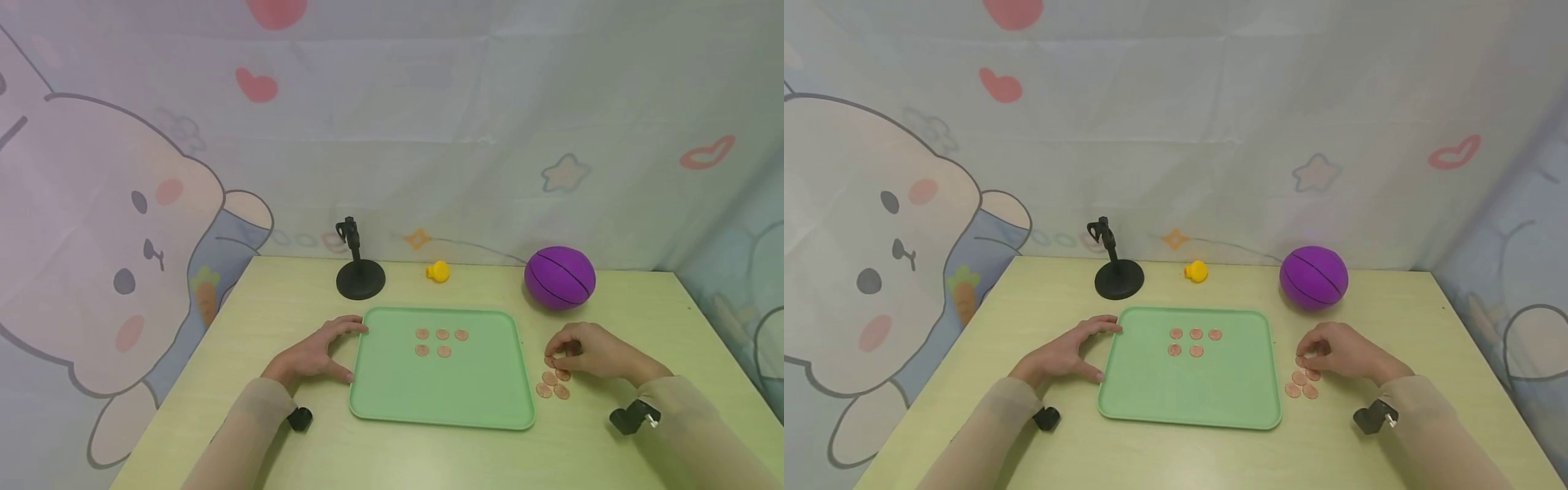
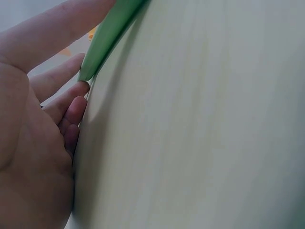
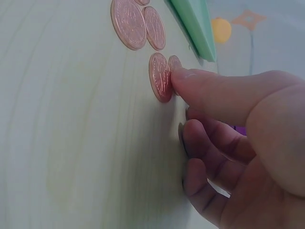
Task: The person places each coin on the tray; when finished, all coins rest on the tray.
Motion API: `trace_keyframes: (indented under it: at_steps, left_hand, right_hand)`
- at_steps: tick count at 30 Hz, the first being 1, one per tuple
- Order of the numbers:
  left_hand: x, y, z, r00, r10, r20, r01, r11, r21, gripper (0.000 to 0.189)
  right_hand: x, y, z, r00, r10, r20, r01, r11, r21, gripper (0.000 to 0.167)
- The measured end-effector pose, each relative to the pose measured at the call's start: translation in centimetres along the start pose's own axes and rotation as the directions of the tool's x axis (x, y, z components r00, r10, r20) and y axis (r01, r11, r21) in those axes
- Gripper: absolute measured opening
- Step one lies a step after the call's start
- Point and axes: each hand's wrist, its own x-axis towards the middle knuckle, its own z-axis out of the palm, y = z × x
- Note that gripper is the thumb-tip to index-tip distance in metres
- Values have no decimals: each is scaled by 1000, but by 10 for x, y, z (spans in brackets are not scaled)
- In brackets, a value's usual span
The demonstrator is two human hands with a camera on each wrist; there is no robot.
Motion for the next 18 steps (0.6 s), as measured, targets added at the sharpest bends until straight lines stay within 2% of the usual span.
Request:
trace_keyframes:
  at_steps: [6,12,18]
  left_hand:
    - [0,-1,0,1000,3,3,-3,1000,3,90]
    - [0,0,0,1000,-4,1,4,1000,8,90]
    - [0,0,-1,1000,18,-2,-18,999,30,90]
  right_hand:
    - [1,-1,0,999,-5,-35,4,1000,-31,13]
    - [2,-2,-1,1000,17,-1,-17,1000,-3,15]
    - [6,-1,-3,999,28,19,-28,999,-22,19]
